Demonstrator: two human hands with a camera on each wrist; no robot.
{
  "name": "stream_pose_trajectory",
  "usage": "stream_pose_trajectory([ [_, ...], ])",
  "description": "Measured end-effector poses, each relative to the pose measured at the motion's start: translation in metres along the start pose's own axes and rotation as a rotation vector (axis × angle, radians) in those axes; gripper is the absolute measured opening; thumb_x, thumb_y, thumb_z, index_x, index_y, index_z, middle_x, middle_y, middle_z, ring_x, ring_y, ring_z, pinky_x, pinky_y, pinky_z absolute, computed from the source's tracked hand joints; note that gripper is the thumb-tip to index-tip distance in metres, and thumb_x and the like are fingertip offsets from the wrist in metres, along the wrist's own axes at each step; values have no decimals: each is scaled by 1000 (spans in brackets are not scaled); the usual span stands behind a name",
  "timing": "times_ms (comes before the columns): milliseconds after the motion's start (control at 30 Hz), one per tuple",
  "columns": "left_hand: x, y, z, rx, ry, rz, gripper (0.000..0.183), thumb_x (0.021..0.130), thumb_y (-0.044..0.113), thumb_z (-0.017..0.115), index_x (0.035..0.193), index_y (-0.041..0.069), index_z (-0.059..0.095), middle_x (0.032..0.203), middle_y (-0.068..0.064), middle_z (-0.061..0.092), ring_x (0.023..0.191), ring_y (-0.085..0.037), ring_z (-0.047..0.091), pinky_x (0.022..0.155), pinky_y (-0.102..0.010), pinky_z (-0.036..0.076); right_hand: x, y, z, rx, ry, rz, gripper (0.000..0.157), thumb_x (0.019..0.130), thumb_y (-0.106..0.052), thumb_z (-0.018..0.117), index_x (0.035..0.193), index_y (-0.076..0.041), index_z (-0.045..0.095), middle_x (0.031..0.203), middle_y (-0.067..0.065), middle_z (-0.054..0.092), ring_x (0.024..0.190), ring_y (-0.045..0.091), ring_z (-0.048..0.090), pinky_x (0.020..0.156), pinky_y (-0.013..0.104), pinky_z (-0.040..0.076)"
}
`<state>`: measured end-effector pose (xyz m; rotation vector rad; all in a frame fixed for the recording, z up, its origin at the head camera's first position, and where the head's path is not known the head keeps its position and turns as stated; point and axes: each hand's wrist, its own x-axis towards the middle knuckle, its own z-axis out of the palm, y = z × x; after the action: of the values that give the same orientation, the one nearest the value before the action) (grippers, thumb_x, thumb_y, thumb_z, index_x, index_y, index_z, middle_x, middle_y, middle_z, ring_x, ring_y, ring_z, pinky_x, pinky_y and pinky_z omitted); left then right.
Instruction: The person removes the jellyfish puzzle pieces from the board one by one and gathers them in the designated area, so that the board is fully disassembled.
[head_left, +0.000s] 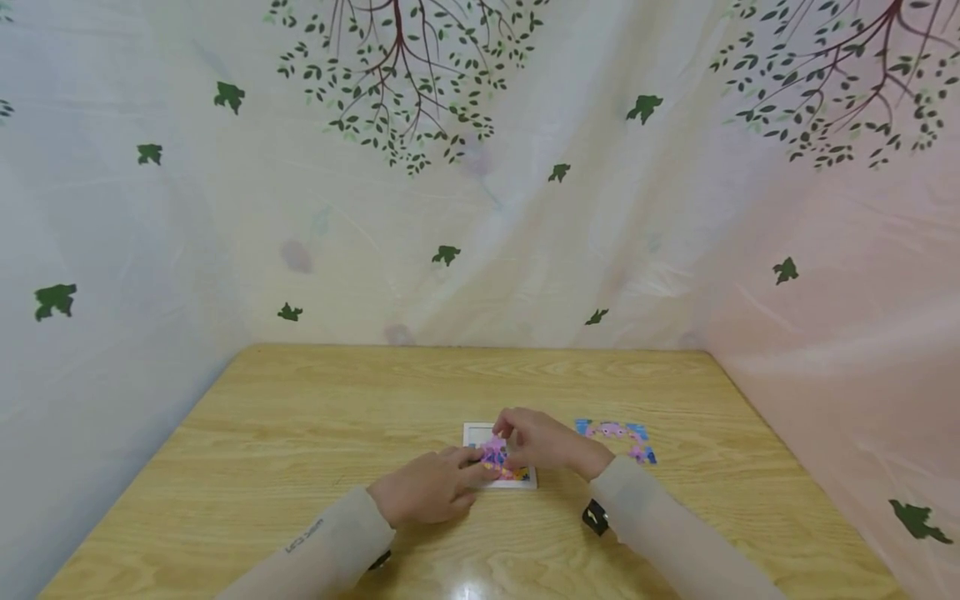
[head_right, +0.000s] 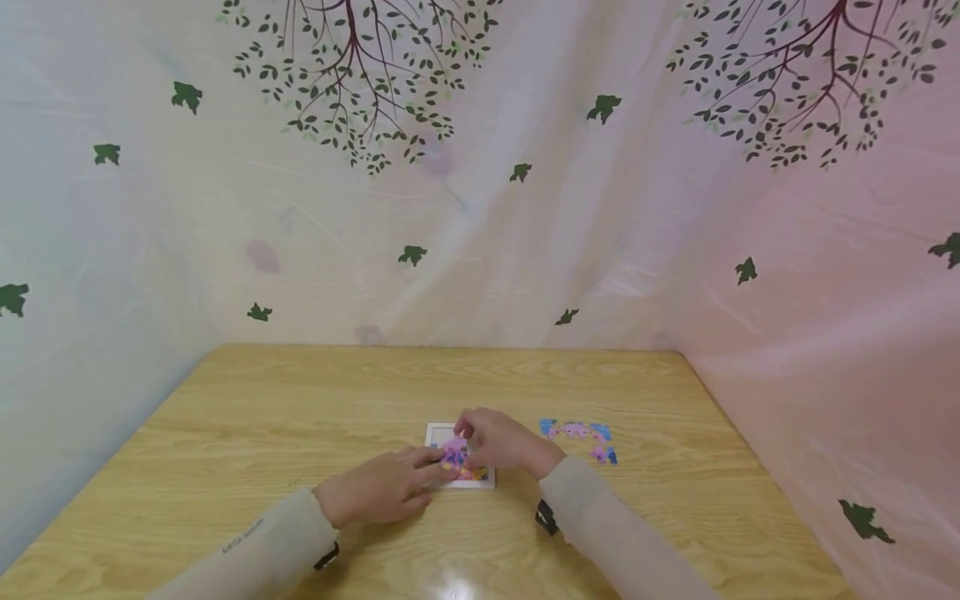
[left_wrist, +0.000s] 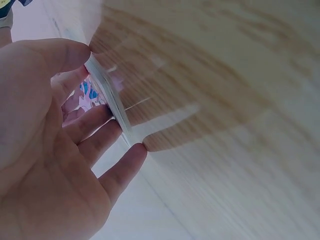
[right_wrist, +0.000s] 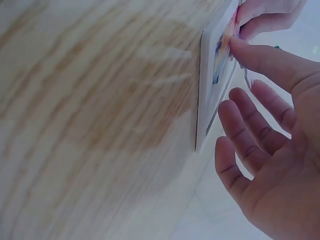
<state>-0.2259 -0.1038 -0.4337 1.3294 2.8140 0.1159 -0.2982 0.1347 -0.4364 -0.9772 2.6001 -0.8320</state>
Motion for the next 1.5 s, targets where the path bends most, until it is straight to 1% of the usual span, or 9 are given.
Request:
stream_pose_trajectory([
  [233,0,0,0,-47,-23,-29,46,104,22,57,150,25,53,154,-12,49,133,-33,54,103,-50,51,0,-2,1,39,-3,21,34,87,-8,80,115,-12,61,109,-1,64,92,14,59,80,33,53],
  [367,-1,0,0,-27,-26,-28,45,105,23,55,150,24,53,154,-12,49,134,-32,53,104,-51,51,-1,3,2,67,1,4,27,93,-13,76,115,-13,60,107,-2,66,93,12,62,82,32,55],
  [467,-2,0,0,-9,-26,-24,45,105,23,55,150,23,53,153,-11,50,136,-31,52,104,-51,50,-1,5,1,75,20,-12,21,97,-16,73,113,-14,60,102,-4,67,91,11,63,81,31,55],
  [733,-2,1,0,-57,-72,-54,46,107,27,52,153,25,50,158,-9,45,141,-30,47,109,-50,47,-6,9,-4,72,52,-60,14,98,-19,71,107,-17,61,87,-10,68,78,7,61,72,26,52],
  [933,-1,1,-1,-73,-50,-57,45,107,26,53,152,26,52,157,-9,46,141,-29,47,110,-48,46,-19,16,-14,102,66,-49,14,99,-20,70,108,-15,61,82,-8,66,72,8,57,64,25,48],
  [1067,-2,1,0,-69,-43,-59,45,106,26,54,152,26,52,157,-8,46,141,-29,47,110,-48,46,-29,24,-23,113,76,-29,15,99,-23,71,106,-14,61,81,-7,67,71,10,57,64,25,47],
  [1233,-2,1,0,-63,-18,-32,45,106,24,54,152,23,53,156,-10,47,140,-32,48,109,-50,46,-44,39,-36,112,85,-3,16,98,-24,71,104,-14,61,80,-5,69,69,10,58,63,25,48],
  [1433,-3,4,-4,-75,-38,-54,46,106,24,54,152,25,52,158,-8,45,143,-30,45,111,-49,44,-68,58,-51,145,93,63,21,96,-26,74,104,-11,61,81,-2,68,69,10,56,61,23,46],
  [1500,-3,4,-4,-85,-42,-60,46,106,25,54,152,26,52,158,-7,45,143,-29,45,111,-49,44,-77,65,-55,171,91,81,22,96,-25,74,104,-9,61,81,1,69,64,8,52,55,22,43],
])
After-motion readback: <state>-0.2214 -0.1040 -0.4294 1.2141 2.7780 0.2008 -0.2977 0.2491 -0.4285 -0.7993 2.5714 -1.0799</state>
